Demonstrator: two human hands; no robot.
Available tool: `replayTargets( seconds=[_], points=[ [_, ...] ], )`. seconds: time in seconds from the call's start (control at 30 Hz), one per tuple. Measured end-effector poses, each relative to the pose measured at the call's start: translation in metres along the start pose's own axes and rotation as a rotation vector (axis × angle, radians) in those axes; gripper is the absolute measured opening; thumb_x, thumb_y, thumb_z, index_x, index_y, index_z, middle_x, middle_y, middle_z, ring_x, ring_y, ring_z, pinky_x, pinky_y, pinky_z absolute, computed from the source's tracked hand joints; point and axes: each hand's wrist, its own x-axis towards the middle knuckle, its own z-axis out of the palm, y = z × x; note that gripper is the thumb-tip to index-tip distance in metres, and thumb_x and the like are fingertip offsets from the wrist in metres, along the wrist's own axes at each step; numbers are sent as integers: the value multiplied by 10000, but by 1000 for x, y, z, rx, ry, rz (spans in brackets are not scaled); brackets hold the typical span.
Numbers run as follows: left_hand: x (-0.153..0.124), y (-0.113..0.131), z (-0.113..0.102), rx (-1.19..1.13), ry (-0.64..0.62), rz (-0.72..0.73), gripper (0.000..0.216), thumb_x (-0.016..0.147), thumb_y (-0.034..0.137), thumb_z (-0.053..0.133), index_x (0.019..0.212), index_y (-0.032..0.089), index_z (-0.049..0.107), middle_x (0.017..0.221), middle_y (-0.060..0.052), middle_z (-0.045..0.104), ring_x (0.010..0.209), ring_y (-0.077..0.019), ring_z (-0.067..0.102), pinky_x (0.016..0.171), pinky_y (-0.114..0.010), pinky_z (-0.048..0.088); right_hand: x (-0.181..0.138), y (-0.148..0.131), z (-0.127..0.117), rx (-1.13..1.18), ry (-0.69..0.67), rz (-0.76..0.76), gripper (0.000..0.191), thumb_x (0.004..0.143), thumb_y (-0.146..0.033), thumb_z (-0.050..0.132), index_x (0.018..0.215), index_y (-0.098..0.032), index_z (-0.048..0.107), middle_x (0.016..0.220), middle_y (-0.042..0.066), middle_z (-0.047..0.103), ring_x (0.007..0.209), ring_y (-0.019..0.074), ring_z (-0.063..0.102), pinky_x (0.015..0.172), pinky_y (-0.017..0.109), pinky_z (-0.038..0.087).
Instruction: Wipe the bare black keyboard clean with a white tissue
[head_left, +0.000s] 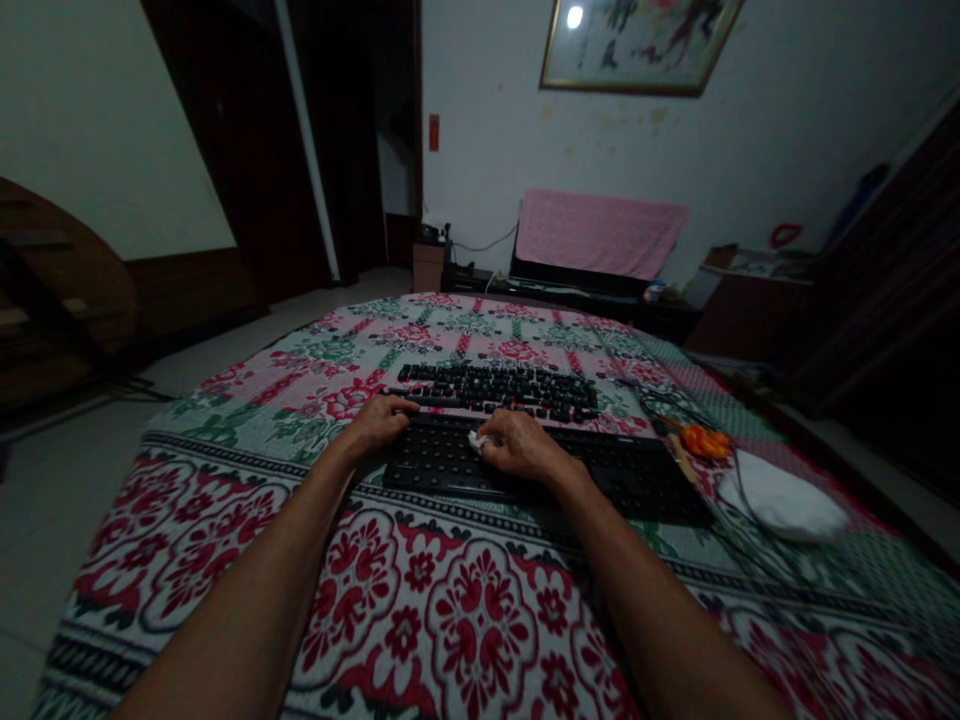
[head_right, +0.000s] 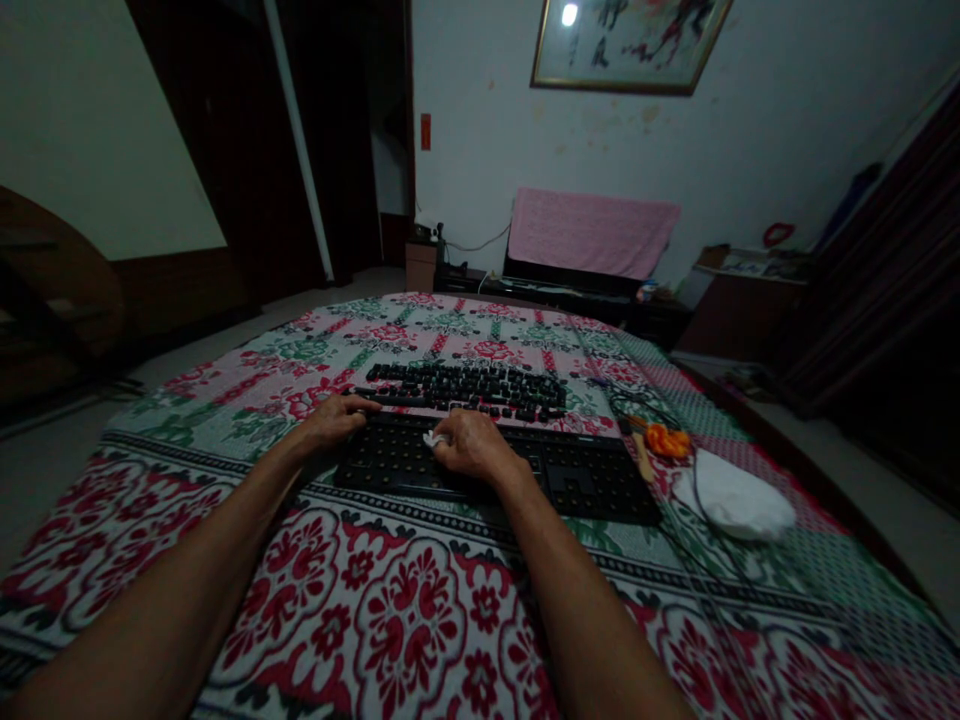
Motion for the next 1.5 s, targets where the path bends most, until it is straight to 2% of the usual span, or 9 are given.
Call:
replayTargets(
  seconds=[0.13, 0.23, 0.3, 0.4, 0.5, 0.77, 0.93, 1.27, 1.5],
  points=[
    [1, -1, 0, 10, 3, 0, 509, 517, 232, 445, 927, 87, 710, 806, -69, 705, 721, -227, 610, 687, -318, 477, -2, 2, -6, 60, -89, -33, 272, 708, -233, 521, 902, -179, 704, 847, 47, 666, 709, 136, 577, 601, 193, 377],
    [2, -2, 0, 9, 20, -13, 508, 511, 225, 450, 924, 89, 712, 773, -66, 703, 706, -226, 608, 671, -315, 474, -3, 6, -11, 92, -138, 36, 247, 710, -246, 527, 859, -167, 708, 742, 35, 666, 638, 126, 569, 563, 190, 370],
    [2, -3, 1, -6, 17, -13, 515, 513, 222, 451, 940, 86, 706, 781, -68, 702, 695, -214, 605, 657, -303, 469, -3, 8, -12, 77, -109, 56, 241, 723, -262, 525, 844, -167, 711, 710, 34, 659, 615, 125, 560, 549, 194, 363],
    [3, -5, 3, -27, 18, -28, 517, 515, 217, 455, 950, 84, 702, 761, -69, 700, 655, -195, 593, 615, -285, 456, -2, 11, -9, 48, -37, -25, 253, 729, -241, 522, 886, -181, 712, 806, 43, 670, 686, 133, 573, 605, 199, 379],
    [3, -5, 3, -32, 24, -43, 503, 514, 209, 462, 938, 91, 705, 732, -63, 696, 626, -189, 582, 585, -277, 442, -1, 13, -6, 39, -50, -47, 260, 715, -220, 534, 901, -181, 711, 850, 51, 675, 725, 140, 582, 642, 203, 389],
    [-2, 2, 1, -25, 20, -66, 496, 526, 199, 457, 944, 93, 703, 741, -39, 692, 631, -173, 580, 598, -259, 444, -6, 14, -14, 77, -91, 122, 177, 701, -239, 550, 719, -150, 702, 636, 22, 643, 582, 118, 548, 534, 195, 348],
    [-1, 2, 2, -46, 20, -62, 515, 517, 190, 447, 953, 75, 696, 785, -68, 701, 653, -183, 591, 620, -275, 454, -4, 5, -11, 154, -15, 15, 232, 728, -254, 533, 844, -161, 711, 792, 33, 669, 674, 119, 568, 591, 192, 370],
    [-1, 2, 0, -24, -5, -40, 537, 532, 212, 447, 987, 48, 681, 766, -76, 696, 659, -192, 592, 641, -288, 459, -3, 4, -7, 207, -183, 18, 204, 693, -237, 567, 801, -143, 712, 782, 39, 675, 645, 117, 560, 564, 189, 374],
    [2, -4, 2, -32, 3, -44, 492, 538, 195, 466, 963, 116, 700, 726, -42, 695, 658, -184, 593, 631, -272, 463, 3, -3, 8, 89, 40, -74, 232, 780, -222, 511, 921, -183, 692, 843, 44, 637, 735, 124, 552, 662, 204, 372]
  ],
)
